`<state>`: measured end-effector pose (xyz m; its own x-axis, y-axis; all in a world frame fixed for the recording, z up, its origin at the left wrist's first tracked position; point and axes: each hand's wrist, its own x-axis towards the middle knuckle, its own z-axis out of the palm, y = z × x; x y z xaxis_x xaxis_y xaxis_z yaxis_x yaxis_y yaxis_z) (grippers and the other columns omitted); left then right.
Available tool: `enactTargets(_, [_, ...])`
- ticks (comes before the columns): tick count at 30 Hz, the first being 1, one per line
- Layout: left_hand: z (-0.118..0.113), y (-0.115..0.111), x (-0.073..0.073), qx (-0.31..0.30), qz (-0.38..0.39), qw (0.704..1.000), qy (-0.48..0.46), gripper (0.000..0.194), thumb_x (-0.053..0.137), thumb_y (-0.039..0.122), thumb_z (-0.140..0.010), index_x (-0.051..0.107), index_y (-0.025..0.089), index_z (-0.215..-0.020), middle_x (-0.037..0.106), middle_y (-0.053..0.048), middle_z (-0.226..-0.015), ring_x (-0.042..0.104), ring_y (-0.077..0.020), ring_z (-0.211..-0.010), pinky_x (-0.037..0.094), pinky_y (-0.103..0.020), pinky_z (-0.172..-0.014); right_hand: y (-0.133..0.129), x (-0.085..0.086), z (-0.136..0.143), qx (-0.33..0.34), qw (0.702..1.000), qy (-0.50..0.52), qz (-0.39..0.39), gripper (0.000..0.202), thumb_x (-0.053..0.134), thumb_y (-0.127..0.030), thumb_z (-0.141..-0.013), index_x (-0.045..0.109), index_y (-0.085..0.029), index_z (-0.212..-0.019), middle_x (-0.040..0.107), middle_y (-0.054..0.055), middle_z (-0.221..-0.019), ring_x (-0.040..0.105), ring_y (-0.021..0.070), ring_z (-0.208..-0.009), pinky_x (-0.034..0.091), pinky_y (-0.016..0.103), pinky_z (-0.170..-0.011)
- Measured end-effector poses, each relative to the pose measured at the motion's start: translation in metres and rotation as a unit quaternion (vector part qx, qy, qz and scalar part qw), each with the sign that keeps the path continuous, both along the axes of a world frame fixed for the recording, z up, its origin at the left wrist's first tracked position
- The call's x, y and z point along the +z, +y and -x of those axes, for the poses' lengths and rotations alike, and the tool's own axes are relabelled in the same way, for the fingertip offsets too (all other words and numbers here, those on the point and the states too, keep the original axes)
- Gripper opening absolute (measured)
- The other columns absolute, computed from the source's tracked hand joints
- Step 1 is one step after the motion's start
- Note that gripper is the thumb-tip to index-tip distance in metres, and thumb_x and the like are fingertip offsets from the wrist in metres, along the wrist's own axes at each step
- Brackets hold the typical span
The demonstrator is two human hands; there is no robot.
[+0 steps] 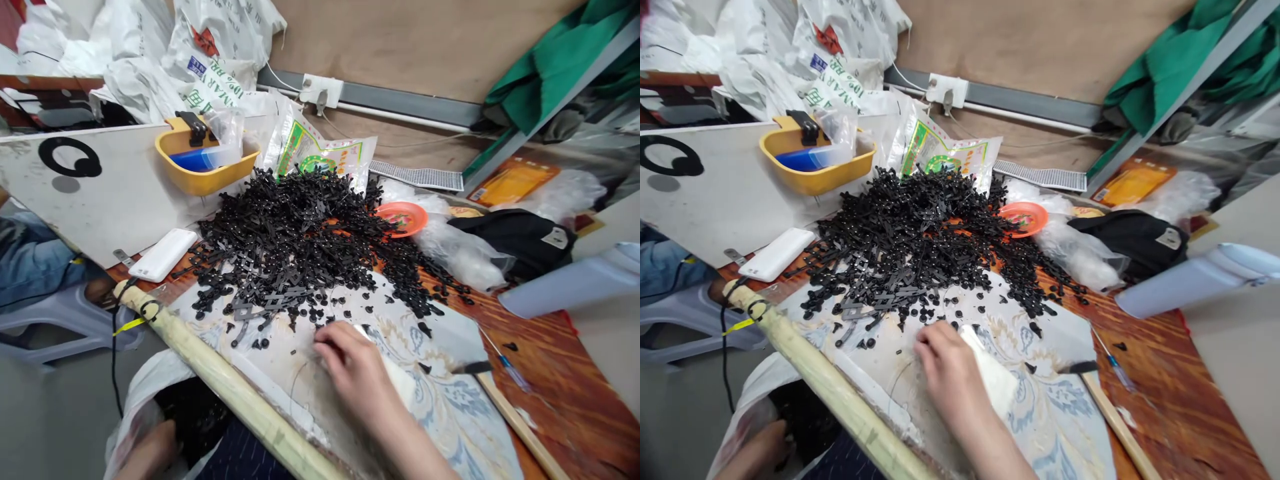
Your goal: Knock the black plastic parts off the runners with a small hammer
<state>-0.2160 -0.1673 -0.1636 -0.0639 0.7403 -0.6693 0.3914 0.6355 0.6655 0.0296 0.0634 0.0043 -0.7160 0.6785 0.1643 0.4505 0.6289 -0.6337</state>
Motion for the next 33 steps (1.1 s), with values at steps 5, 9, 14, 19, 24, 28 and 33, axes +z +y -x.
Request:
enactTargets(5, [-0.014,0.019,0.076,-0.001,0.053,0.976,0.21,0.022,0.053,0.03,-0.081,0.057,0.02,-0.061,0.063,-0.006,-0.069,0.063,-0.0327,-0.082,0.042,-0.042,-0.074,0.014,-0.03,-0.068,-0.116,0.992,0.041,0.015,0.008,0.057,-0.026,-0.085,0.064,-0.023,-0.088,0.066,0.005,-0.085,0.06,0.0207,-0.078,0.048,0.033,-0.071])
enactTargets(9, [-0.046,0.073,0.152,-0.05,-0.112,0.947,0.296,0.032,0.041,0.044,-0.087,0.064,0.025,-0.073,0.069,0.0,-0.071,0.064,-0.0225,-0.074,0.043,-0.028,-0.065,0.013,-0.045,-0.092,-0.137,0.989,0.039,-0.026,0.01,0.058,-0.028,-0.084,0.067,-0.024,-0.086,0.064,0.007,-0.094,0.057,0.0249,-0.096,0.044,0.041,-0.085])
enactTargets(14, [-0.057,0.121,0.161,-0.004,-0.169,0.876,0.451,0.026,0.037,0.027,-0.089,0.062,0.024,-0.094,0.07,-0.005,-0.101,0.065,-0.0254,-0.092,0.044,-0.033,-0.073,0.01,-0.021,-0.077,-0.141,0.989,0.015,-0.043,0.011,0.055,-0.024,-0.084,0.066,-0.022,-0.088,0.061,0.008,-0.096,0.055,0.024,-0.096,0.044,0.038,-0.084])
enactTargets(19, [-0.055,0.125,0.147,-0.004,-0.196,0.882,0.429,0.024,0.039,0.029,-0.088,0.061,0.023,-0.081,0.07,-0.003,-0.088,0.066,-0.0249,-0.08,0.043,-0.034,-0.068,0.013,-0.001,-0.023,-0.072,0.993,-0.067,-0.061,0.013,0.054,-0.014,-0.084,0.065,-0.02,-0.082,0.063,0.006,-0.083,0.054,0.0215,-0.084,0.04,0.034,-0.078])
enactTargets(24, [-0.06,0.128,0.147,0.111,-0.255,0.922,0.269,0.022,0.049,0.039,-0.08,0.065,0.024,-0.077,0.069,-0.001,-0.08,0.063,-0.0213,-0.072,0.044,-0.03,-0.067,0.021,-0.001,0.01,-0.047,0.993,-0.1,-0.046,0.02,0.058,-0.004,-0.074,0.06,-0.018,-0.059,0.062,0.006,-0.068,0.053,0.0227,-0.077,0.036,0.036,-0.076])
enactTargets(28, [-0.08,0.136,0.159,0.16,-0.22,0.959,0.081,0.026,0.054,0.044,-0.074,0.065,0.021,-0.072,0.06,0.001,-0.061,0.054,-0.0182,-0.059,0.04,-0.026,-0.055,0.03,0.006,-0.02,-0.066,0.994,-0.086,0.005,0.016,0.058,-0.013,-0.078,0.064,-0.021,-0.066,0.066,0.002,-0.072,0.057,0.0185,-0.076,0.039,0.028,-0.074])
enactTargets(33, [-0.128,0.164,0.174,0.078,-0.204,0.976,-0.024,0.023,0.05,0.037,-0.078,0.059,0.02,-0.065,0.049,0.004,-0.057,0.044,-0.0138,-0.053,0.033,-0.024,-0.05,0.034,-0.003,-0.083,-0.189,0.974,-0.092,0.082,0.021,0.049,-0.024,-0.084,0.064,-0.02,-0.069,0.061,0.0,-0.058,0.055,0.0156,-0.055,0.037,0.024,-0.052])
